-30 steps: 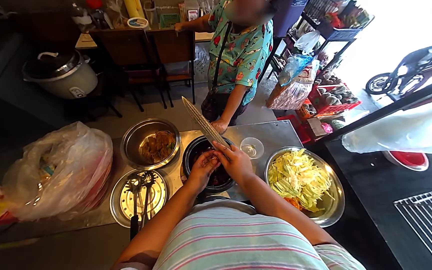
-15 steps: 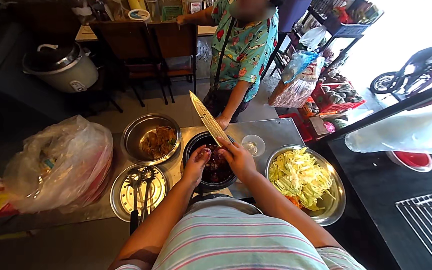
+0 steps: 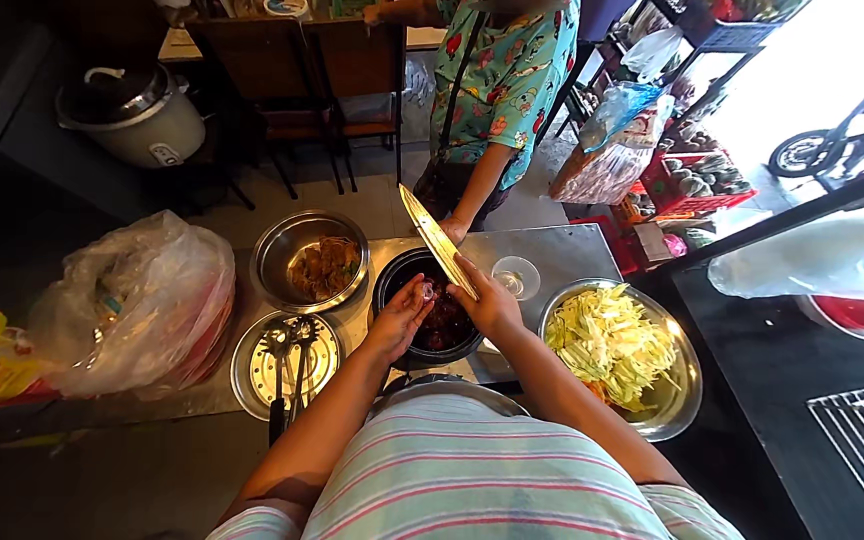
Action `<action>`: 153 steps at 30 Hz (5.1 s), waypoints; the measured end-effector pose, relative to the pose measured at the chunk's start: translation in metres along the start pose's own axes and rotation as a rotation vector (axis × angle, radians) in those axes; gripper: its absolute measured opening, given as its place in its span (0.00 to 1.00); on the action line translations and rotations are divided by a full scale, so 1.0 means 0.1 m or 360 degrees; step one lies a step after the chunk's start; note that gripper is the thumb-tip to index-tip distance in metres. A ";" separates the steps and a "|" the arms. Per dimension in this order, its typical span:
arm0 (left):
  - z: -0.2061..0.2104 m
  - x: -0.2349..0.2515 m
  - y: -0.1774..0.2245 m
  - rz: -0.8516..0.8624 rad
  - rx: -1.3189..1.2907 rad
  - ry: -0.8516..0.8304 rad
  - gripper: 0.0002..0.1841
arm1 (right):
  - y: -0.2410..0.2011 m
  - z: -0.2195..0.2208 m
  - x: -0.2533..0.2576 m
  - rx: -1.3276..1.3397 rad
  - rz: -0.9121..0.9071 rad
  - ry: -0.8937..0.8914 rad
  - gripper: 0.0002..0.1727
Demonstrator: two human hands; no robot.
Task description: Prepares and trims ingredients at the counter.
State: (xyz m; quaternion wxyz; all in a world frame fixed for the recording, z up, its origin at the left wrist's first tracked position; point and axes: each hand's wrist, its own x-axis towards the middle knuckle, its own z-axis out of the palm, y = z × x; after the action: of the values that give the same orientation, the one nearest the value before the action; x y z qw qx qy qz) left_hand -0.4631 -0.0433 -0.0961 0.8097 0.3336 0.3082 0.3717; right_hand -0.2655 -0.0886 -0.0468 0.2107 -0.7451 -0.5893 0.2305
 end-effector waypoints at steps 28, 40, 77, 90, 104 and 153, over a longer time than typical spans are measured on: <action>0.12 -0.05 0.12 0.0247 0.0953 -0.0144 0.25 | -0.10 0.05 -0.18 0.0317 -0.0560 0.0295 0.22; 0.00 0.00 0.12 0.0174 0.0334 -0.0148 0.30 | -0.11 -0.09 -0.08 -0.0070 -0.0230 0.0265 0.28; 0.01 0.06 0.14 0.0314 0.0315 -0.0375 0.27 | -0.24 0.17 -0.15 0.0242 -0.0405 0.0359 0.29; -0.04 0.08 0.13 0.0276 0.0302 -0.0338 0.23 | -0.16 0.31 -0.10 0.0449 -0.0503 0.0357 0.22; -0.02 0.05 0.10 0.0260 0.0617 -0.0226 0.29 | -0.09 0.28 -0.01 0.0305 -0.0564 0.0573 0.24; 0.20 -0.04 0.06 0.0043 0.0341 -0.0052 0.18 | -0.12 0.14 -0.16 0.0904 -0.0445 0.0286 0.24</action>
State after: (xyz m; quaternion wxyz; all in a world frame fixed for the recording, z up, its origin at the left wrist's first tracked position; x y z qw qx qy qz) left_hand -0.4528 -0.0500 -0.0787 0.7692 0.4285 0.3283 0.3420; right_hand -0.2861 -0.1013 -0.0495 0.4907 -0.5858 -0.5772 0.2878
